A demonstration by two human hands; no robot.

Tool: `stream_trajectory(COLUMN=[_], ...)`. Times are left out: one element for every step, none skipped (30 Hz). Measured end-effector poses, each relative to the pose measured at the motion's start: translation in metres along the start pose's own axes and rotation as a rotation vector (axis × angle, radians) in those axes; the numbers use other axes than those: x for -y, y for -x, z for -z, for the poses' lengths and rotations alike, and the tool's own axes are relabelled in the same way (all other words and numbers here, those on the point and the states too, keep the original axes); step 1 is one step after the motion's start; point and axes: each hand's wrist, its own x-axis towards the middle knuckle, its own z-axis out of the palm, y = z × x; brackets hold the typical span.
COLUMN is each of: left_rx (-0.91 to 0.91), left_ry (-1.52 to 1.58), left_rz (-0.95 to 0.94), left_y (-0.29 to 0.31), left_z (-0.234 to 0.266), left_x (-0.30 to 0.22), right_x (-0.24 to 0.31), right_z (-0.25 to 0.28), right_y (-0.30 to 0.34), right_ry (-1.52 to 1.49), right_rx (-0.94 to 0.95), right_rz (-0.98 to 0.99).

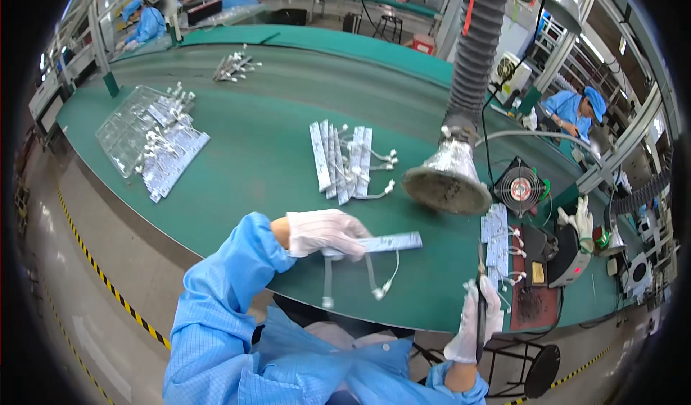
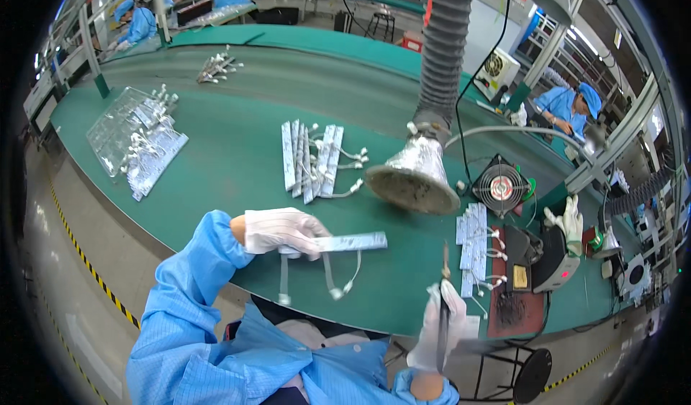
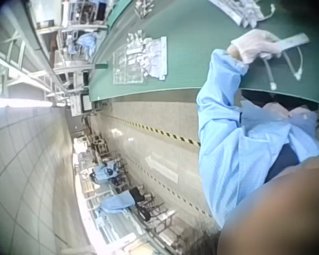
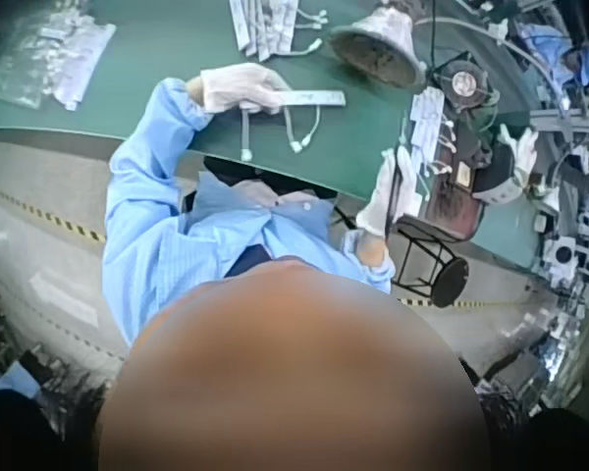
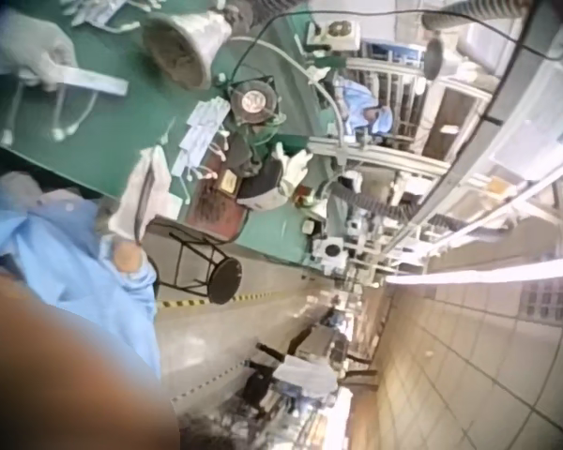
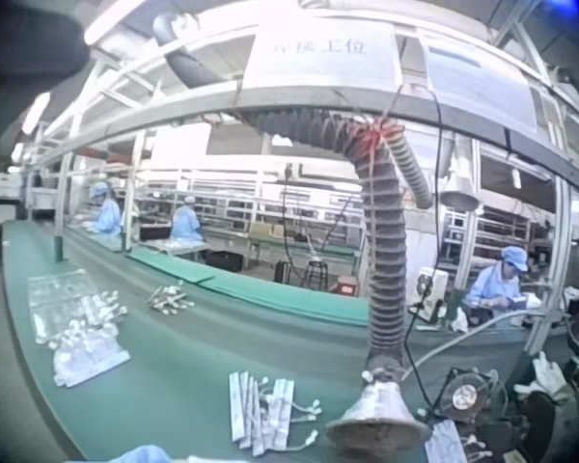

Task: The person solders wires onto electronic components on circuit boards using a soldering iron.

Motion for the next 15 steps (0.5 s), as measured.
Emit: stream_trajectory(left_rx=[0.007,-0.015,-0.079,-0.140,-0.262,-0.250,-0.281,-0.311,-0.297,-0.322,-0.353,-0.363,-0.358,-0.360,-0.363], left_ry=[-0.123,-0.197,-0.313,-0.434,-0.432,-0.423,-0.434,-0.448,-0.443,-0.380,-0.314,-0.260,-0.250,-0.268,-0.287], left_rz=[-0.026,-0.092,-0.058,-0.023,-0.098,-0.088,-0.091,-0.091,-0.073,-0.062,-0.048,-0.022,0.005,-0.017,-0.041], left_y=[-0.010,-0.020,-0.034,-0.048,-0.057,-0.064,-0.070,-0.073,-0.074,-0.074,-0.072,-0.071,-0.067,-0.067,-0.067], left_z=[-0.009,-0.015,-0.021,-0.027,-0.033,-0.036,-0.037,-0.039,-0.040,-0.041,-0.041,-0.042,-0.043,-0.044,-0.044], left_x=[0.000,-0.005,-0.007,-0.008,0.000,0.006,0.010,0.013,0.014,0.014,0.015,0.014,0.012,0.011,0.010], right_x=[0.013,0.015,0.025,0.038,0.040,0.026,0.012,0.013,-0.001,-0.017,-0.006,-0.016,-0.025,-0.014,-0.014], right_z=[-0.001,-0.011,-0.017,-0.027,-0.036,-0.043,-0.051,-0.058,-0.066,-0.072,-0.074,-0.073,-0.071,-0.071,-0.067], right_y=[-0.007,-0.009,-0.010,-0.013,-0.016,-0.019,-0.022,-0.025,-0.034,-0.035,-0.025,-0.024,-0.027,-0.036,-0.034], right_ry=[-0.051,-0.049,-0.193,-0.338,-0.239,-0.224,-0.209,-0.302,-0.105,0.097,-0.298,-0.119,0.056,0.290,0.288], right_rx=[0.075,0.073,0.079,0.076,0.067,0.066,0.064,0.117,0.066,0.019,0.078,0.056,0.042,-0.008,0.007], right_rz=[0.013,0.005,-0.067,-0.142,-0.124,-0.054,0.013,-0.023,0.174,0.363,-0.172,0.156,0.486,0.753,0.734])
